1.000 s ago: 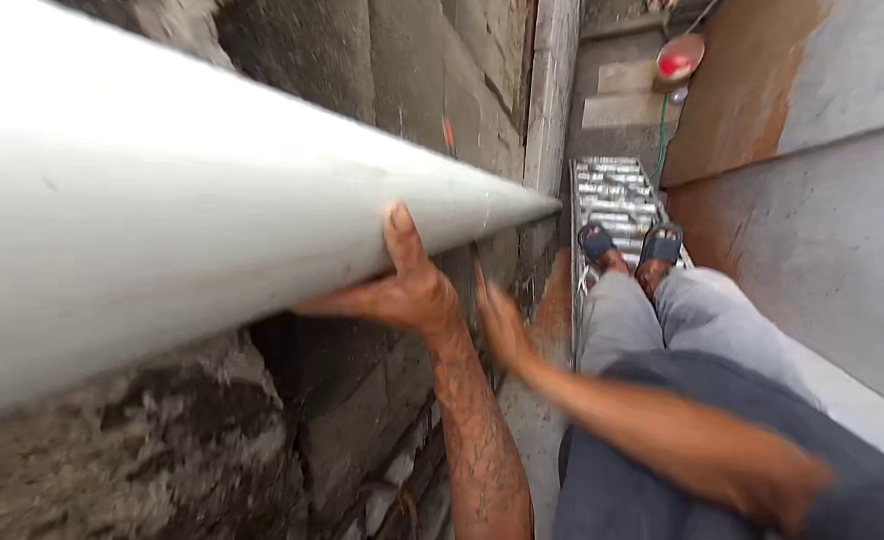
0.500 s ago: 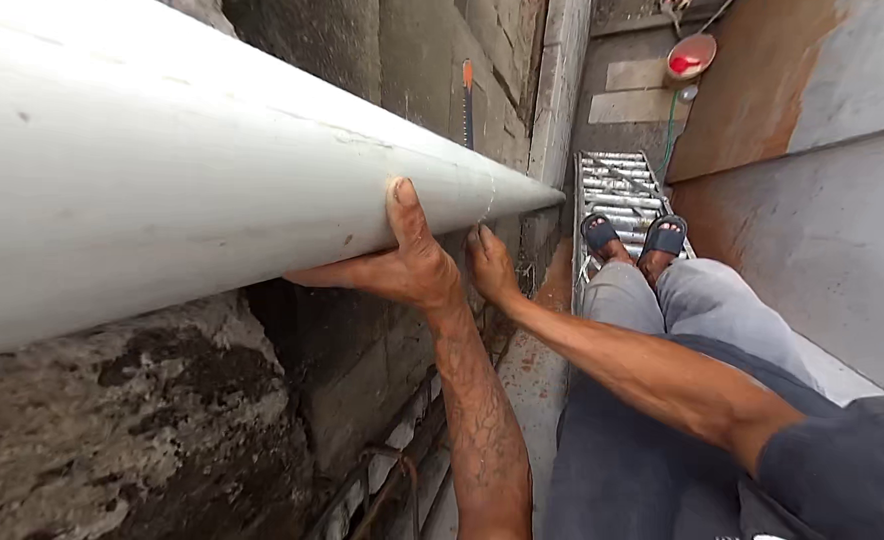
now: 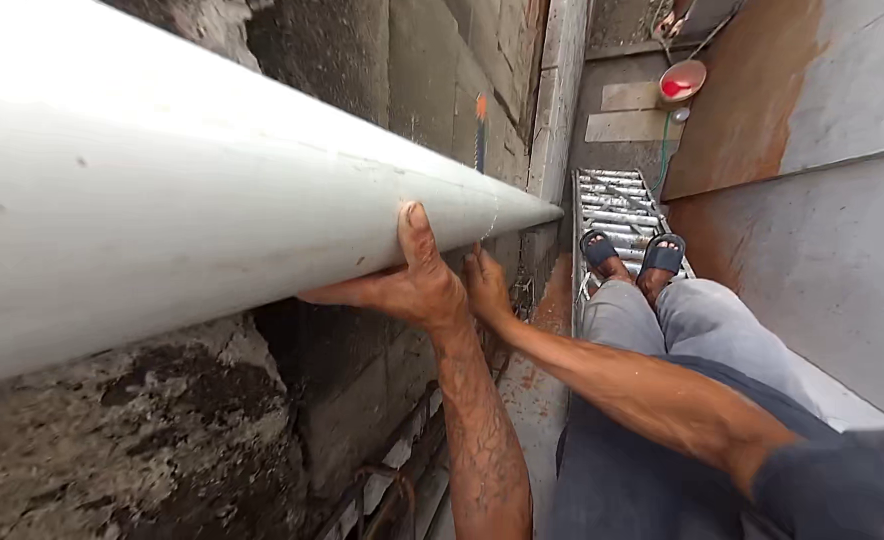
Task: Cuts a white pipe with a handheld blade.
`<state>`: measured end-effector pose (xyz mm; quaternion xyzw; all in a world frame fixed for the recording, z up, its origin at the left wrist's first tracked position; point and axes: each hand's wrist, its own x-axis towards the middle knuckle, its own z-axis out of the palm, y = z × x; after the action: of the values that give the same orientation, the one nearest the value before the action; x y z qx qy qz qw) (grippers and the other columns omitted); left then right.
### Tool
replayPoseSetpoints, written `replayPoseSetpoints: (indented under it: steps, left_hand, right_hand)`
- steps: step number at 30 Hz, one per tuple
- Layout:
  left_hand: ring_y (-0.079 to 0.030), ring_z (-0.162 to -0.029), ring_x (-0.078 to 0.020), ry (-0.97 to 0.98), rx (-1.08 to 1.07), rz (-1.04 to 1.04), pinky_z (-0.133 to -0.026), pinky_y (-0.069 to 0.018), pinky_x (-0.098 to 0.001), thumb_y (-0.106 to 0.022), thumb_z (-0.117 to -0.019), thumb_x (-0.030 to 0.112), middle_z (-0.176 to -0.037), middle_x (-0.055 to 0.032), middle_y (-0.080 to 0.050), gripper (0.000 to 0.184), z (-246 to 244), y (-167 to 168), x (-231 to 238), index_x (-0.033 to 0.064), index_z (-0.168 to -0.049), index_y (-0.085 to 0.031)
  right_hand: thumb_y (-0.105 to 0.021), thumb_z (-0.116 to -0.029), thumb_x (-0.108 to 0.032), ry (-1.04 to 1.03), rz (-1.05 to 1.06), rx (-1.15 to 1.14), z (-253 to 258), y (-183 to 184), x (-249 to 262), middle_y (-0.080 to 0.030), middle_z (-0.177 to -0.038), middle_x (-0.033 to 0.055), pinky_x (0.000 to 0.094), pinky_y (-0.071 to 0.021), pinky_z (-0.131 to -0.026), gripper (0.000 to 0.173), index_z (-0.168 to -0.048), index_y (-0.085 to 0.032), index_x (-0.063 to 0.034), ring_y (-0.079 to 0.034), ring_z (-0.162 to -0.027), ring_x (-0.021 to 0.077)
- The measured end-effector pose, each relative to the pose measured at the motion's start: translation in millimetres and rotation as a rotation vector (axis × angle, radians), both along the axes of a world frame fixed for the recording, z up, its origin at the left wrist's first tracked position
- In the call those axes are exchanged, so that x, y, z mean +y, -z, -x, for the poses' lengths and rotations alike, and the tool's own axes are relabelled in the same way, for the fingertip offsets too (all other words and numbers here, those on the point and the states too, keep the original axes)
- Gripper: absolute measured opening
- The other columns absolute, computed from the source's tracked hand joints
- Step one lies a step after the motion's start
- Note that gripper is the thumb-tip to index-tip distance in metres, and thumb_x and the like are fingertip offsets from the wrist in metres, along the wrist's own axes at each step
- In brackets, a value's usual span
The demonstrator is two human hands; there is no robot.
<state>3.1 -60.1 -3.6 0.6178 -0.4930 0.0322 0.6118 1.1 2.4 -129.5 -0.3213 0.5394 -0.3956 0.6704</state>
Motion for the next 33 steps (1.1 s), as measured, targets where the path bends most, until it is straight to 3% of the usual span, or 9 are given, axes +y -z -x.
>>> replayPoseSetpoints:
  steps: [6,9,13,17,23,26,28,31,33]
  left_hand:
    - [-0.047,-0.136,-0.0123,0.006,0.031,0.035,-0.109,-0.0465,-0.0267,-0.077,-0.0906,0.034,-0.147,-0.0179,-0.038,0.108,1.9,0.6,-6.5,-0.0078,-0.151,0.003]
    - [-0.046,-0.139,-0.0149,0.010,0.015,0.003,-0.111,-0.0457,-0.0283,-0.076,-0.0928,0.033,-0.151,-0.0193,-0.037,0.106,-1.5,-0.7,2.0,-0.0080,-0.152,0.002]
    - [-0.049,-0.135,-0.0144,0.017,0.039,0.032,-0.109,-0.0476,-0.0284,-0.078,-0.0902,0.034,-0.147,-0.0185,-0.040,0.109,0.5,-1.0,-3.3,-0.0077,-0.152,0.002]
    - [-0.048,-0.136,-0.0156,0.025,0.031,0.057,-0.109,-0.0473,-0.0284,-0.079,-0.0884,0.035,-0.147,-0.0210,-0.040,0.111,-2.4,1.4,-4.0,-0.0093,-0.152,0.002]
    - [-0.048,-0.137,-0.0160,0.038,0.017,0.060,-0.109,-0.0473,-0.0291,-0.078,-0.0891,0.037,-0.148,-0.0216,-0.038,0.113,-3.0,0.2,-3.2,-0.0100,-0.151,0.003]
    - [-0.048,-0.136,-0.0158,0.047,0.022,0.064,-0.108,-0.0477,-0.0287,-0.079,-0.0890,0.039,-0.148,-0.0212,-0.038,0.114,-3.7,0.6,-2.3,-0.0098,-0.151,0.004]
    - [-0.049,-0.135,-0.0154,0.067,0.032,0.068,-0.109,-0.0477,-0.0293,-0.079,-0.0881,0.041,-0.147,-0.0201,-0.038,0.116,-5.5,0.3,-2.4,-0.0092,-0.150,0.005]
    - [-0.048,-0.137,-0.0156,0.074,0.031,0.069,-0.109,-0.0472,-0.0292,-0.079,-0.0881,0.041,-0.149,-0.0207,-0.037,0.117,-5.1,1.2,-2.9,-0.0092,-0.151,0.006]
    - [-0.047,-0.137,-0.0166,0.056,0.007,0.054,-0.110,-0.0465,-0.0297,-0.078,-0.0890,0.041,-0.149,-0.0222,-0.036,0.115,-7.1,1.1,0.2,-0.0104,-0.151,0.005]
  right_hand:
    - [-0.038,-0.1095,-0.017,-0.110,-0.086,-0.045,14.5,-6.5,14.2,-0.058,-0.078,0.0095,0.0366,-0.0512,-0.073,0.035,-0.107,-0.061,0.0091,-0.057,-0.072,0.0166]
    - [-0.035,-0.1122,-0.022,-0.004,0.014,-0.036,1.3,5.0,-12.7,-0.052,-0.071,0.0096,0.0402,-0.0487,-0.060,0.036,-0.102,-0.058,0.0034,-0.054,-0.062,0.0201]
    - [-0.038,-0.1114,-0.021,-0.100,-0.008,-0.036,11.0,10.1,-7.6,-0.051,-0.073,0.0066,0.0389,-0.0487,-0.065,0.031,-0.106,-0.058,0.0016,-0.053,-0.065,0.0180]
    - [-0.038,-0.1114,-0.024,-0.216,-0.106,-0.191,21.2,14.9,-2.9,-0.051,-0.067,0.0022,0.0303,-0.0492,-0.055,0.030,-0.105,-0.056,-0.0010,-0.051,-0.053,0.0122]
    - [-0.029,-0.1126,-0.020,-0.044,-0.183,-0.361,30.8,3.2,12.7,-0.066,-0.075,0.0062,0.0285,-0.0593,-0.061,0.039,-0.125,-0.058,0.0024,-0.066,-0.060,0.0127]
    - [-0.029,-0.1133,-0.019,-0.031,-0.227,-0.231,24.0,-2.9,20.3,-0.062,-0.069,0.0030,0.0263,-0.0554,-0.056,0.037,-0.120,-0.060,0.0020,-0.060,-0.054,0.0098]
    - [-0.033,-0.1118,-0.017,-0.074,-0.173,0.018,20.6,-10.5,11.7,-0.056,-0.072,0.0041,0.0324,-0.0489,-0.064,0.034,-0.114,-0.063,0.0003,-0.054,-0.062,0.0144]
    - [-0.036,-0.1121,-0.017,-0.149,-0.134,0.251,21.8,-24.1,-25.3,-0.067,-0.097,0.0211,0.0529,-0.0526,-0.087,0.033,-0.115,-0.062,0.0036,-0.067,-0.095,0.0351]
    - [-0.035,-0.1122,-0.019,-0.158,-0.088,0.285,15.6,-18.1,-20.5,-0.066,-0.093,0.0217,0.0536,-0.0537,-0.082,0.033,-0.113,-0.059,0.0037,-0.068,-0.092,0.0369]
